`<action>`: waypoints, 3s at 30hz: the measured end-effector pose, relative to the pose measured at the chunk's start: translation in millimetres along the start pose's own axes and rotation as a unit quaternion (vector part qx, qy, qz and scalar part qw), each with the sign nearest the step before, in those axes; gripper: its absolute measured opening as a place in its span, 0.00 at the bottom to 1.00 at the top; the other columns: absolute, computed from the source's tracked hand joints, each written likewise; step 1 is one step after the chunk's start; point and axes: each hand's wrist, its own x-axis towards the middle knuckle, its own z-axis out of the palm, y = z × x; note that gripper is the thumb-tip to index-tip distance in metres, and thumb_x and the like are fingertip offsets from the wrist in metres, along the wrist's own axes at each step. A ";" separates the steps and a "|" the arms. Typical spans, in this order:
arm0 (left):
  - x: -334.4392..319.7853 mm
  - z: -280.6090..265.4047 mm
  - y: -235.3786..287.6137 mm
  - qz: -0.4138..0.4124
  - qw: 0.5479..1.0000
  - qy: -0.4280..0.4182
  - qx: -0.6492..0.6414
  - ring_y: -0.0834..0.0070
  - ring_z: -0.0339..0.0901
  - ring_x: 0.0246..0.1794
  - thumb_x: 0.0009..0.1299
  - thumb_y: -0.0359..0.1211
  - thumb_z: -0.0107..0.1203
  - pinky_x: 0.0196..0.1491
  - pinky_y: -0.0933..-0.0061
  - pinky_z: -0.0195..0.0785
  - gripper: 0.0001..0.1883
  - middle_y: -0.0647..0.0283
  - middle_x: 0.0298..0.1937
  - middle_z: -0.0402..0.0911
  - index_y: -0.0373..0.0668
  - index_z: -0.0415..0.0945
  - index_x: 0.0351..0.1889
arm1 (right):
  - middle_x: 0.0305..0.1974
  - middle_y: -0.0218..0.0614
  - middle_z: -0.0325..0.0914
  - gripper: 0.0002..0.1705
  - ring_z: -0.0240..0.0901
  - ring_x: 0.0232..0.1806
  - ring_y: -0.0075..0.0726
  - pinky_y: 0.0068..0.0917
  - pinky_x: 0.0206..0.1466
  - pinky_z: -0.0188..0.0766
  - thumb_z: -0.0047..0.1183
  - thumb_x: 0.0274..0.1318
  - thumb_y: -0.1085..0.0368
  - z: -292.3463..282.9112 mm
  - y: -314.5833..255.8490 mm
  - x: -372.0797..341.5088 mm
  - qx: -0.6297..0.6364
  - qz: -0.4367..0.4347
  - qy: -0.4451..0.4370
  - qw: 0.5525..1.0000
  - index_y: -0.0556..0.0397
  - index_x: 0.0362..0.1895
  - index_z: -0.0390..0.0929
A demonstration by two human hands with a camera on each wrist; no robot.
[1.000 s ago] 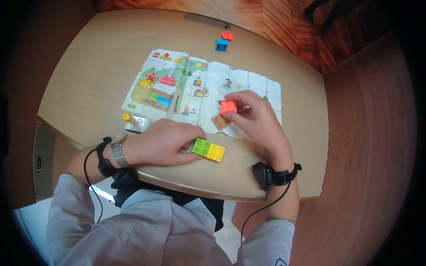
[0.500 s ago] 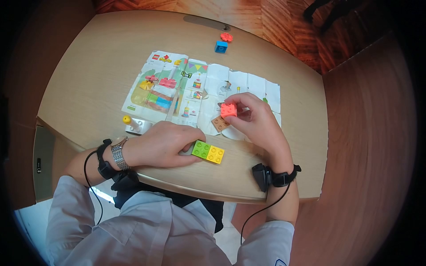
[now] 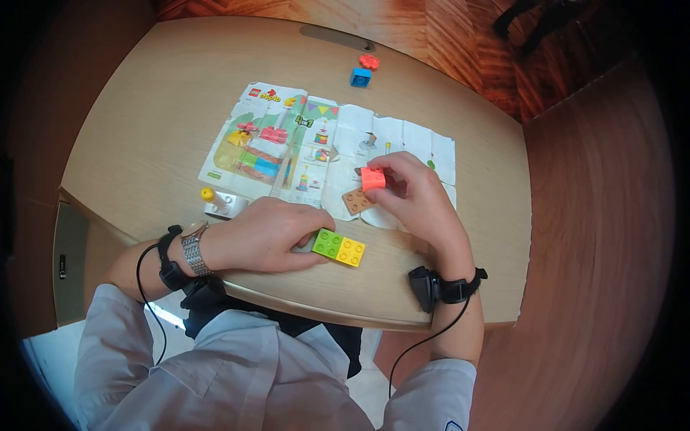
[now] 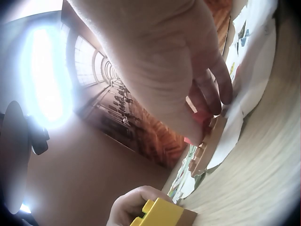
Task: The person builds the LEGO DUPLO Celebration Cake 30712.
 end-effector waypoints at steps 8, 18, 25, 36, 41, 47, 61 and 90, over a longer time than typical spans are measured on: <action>-0.6 0.3 -0.6 -0.010 1.000 -0.006 -0.007 0.53 0.86 0.45 0.73 0.46 0.64 0.45 0.55 0.77 0.20 0.56 0.43 0.86 0.43 0.80 0.55 | 0.50 0.36 0.81 0.19 0.78 0.43 0.30 0.25 0.47 0.76 0.68 0.61 0.70 0.9 3.0 3.6 0.013 -0.012 -0.003 1.000 0.61 0.56 0.84; -0.3 -1.5 0.2 -0.019 0.999 -0.025 -0.010 0.53 0.86 0.47 0.73 0.45 0.64 0.47 0.54 0.77 0.20 0.54 0.44 0.87 0.43 0.79 0.55 | 0.56 0.36 0.80 0.26 0.80 0.50 0.31 0.27 0.51 0.79 0.71 0.61 0.67 -3.8 -3.1 9.1 -0.030 -0.042 -0.001 0.999 0.54 0.64 0.82; 0.5 0.1 -0.8 -0.023 0.999 -0.035 -0.017 0.53 0.87 0.47 0.73 0.45 0.64 0.48 0.54 0.78 0.20 0.53 0.45 0.87 0.43 0.79 0.55 | 0.60 0.41 0.82 0.26 0.83 0.53 0.39 0.36 0.57 0.81 0.61 0.70 0.67 -28.8 15.3 70.8 -0.083 0.014 0.070 0.994 0.52 0.71 0.78; 0.6 2.7 -2.2 -0.019 0.999 -0.017 -0.027 0.52 0.87 0.44 0.72 0.43 0.64 0.46 0.52 0.79 0.17 0.52 0.41 0.87 0.41 0.79 0.50 | 0.77 0.50 0.67 0.38 0.80 0.64 0.50 0.40 0.71 0.75 0.52 0.65 0.78 -32.9 72.0 203.4 -0.260 -0.144 0.092 0.950 0.44 0.79 0.71; -0.2 2.6 -3.0 -0.003 1.000 0.006 -0.030 0.51 0.87 0.42 0.71 0.42 0.65 0.45 0.50 0.79 0.16 0.52 0.39 0.86 0.39 0.79 0.46 | 0.63 0.51 0.81 0.25 0.83 0.59 0.44 0.40 0.66 0.77 0.61 0.65 0.72 -33.1 54.6 202.3 -0.252 -0.068 0.058 0.964 0.51 0.66 0.78; 0.1 3.6 -4.1 -0.014 1.000 -0.014 -0.022 0.52 0.87 0.45 0.72 0.43 0.64 0.45 0.53 0.79 0.18 0.53 0.43 0.87 0.43 0.80 0.52 | 0.45 0.40 0.88 0.16 0.86 0.43 0.38 0.33 0.50 0.81 0.67 0.66 0.67 -40.0 46.1 156.7 -0.209 -0.049 0.125 0.969 0.55 0.55 0.82; 1.3 -4.4 3.5 -0.051 0.998 -0.018 -0.028 0.50 0.86 0.45 0.70 0.45 0.65 0.46 0.51 0.77 0.20 0.50 0.39 0.87 0.42 0.80 0.51 | 0.39 0.28 0.84 0.11 0.77 0.40 0.21 0.22 0.42 0.73 0.70 0.63 0.66 17.5 -59.9 -48.6 0.074 0.003 -0.110 0.991 0.56 0.47 0.87; 2.3 -3.9 1.0 -0.030 0.999 -0.024 -0.002 0.52 0.86 0.45 0.70 0.45 0.67 0.45 0.52 0.77 0.20 0.55 0.41 0.87 0.40 0.79 0.49 | 0.44 0.29 0.79 0.05 0.75 0.43 0.19 0.21 0.48 0.73 0.66 0.68 0.69 45.9 -36.6 -42.8 0.203 0.049 -0.077 0.975 0.56 0.44 0.84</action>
